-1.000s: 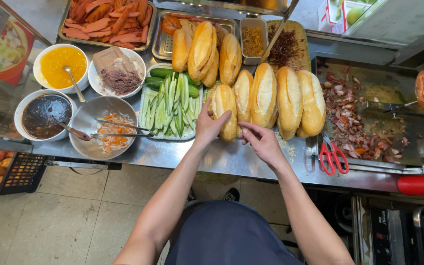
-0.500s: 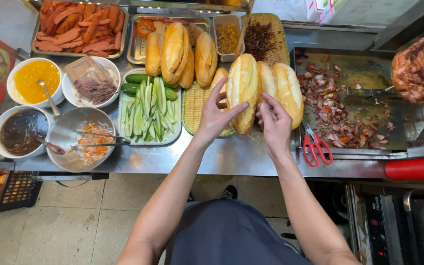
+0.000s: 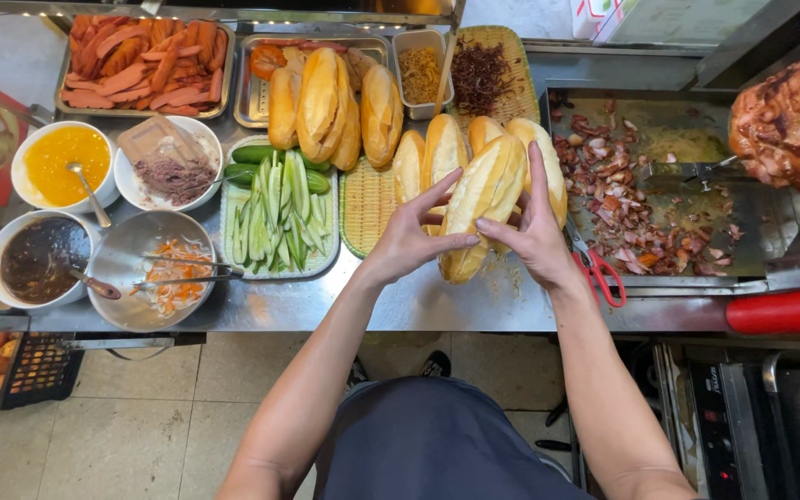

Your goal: The person assembles multiple baguette sandwiches at a food stall. They slice the bread, add fillings including sliced meats, pickled vegetables, and sauces, then wrap each sandwich in paper and place it into a plastic bag for delivery.

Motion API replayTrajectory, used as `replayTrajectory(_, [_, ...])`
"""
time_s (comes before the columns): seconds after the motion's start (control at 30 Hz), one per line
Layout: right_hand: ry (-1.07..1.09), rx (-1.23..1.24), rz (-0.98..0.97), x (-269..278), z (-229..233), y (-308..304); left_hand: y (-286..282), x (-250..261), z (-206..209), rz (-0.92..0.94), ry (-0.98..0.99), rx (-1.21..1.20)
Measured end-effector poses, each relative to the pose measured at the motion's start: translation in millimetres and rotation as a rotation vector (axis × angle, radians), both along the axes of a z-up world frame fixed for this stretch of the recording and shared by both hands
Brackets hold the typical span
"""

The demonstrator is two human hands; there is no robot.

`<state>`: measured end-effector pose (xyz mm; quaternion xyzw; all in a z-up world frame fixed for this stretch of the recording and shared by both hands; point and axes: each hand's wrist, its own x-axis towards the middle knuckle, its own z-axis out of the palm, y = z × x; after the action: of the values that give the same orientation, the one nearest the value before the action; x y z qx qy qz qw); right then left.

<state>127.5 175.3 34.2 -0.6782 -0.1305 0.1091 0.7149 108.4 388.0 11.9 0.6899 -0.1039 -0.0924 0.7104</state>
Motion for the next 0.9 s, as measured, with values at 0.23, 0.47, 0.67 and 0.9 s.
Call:
replayTrajectory(0.23, [0.082,0.005,0.008,4.8,-10.7,10.6,13.3,-3.9,0.9,0.088,-0.035,0.096])
replayTrajectory(0.47, [0.085,-0.074,-0.055,4.1,-21.8,19.6,10.4,-12.1,2.4,0.183,-0.314,0.378])
replayTrajectory(0.67, [0.101,-0.103,-0.071,2.2,-20.5,21.9,5.9,-11.8,0.4,0.184,-0.261,0.347])
replayTrajectory(0.9, [0.049,-0.164,-0.057,5.5,-21.0,19.1,-4.5,-13.0,11.5,0.263,-0.302,0.502])
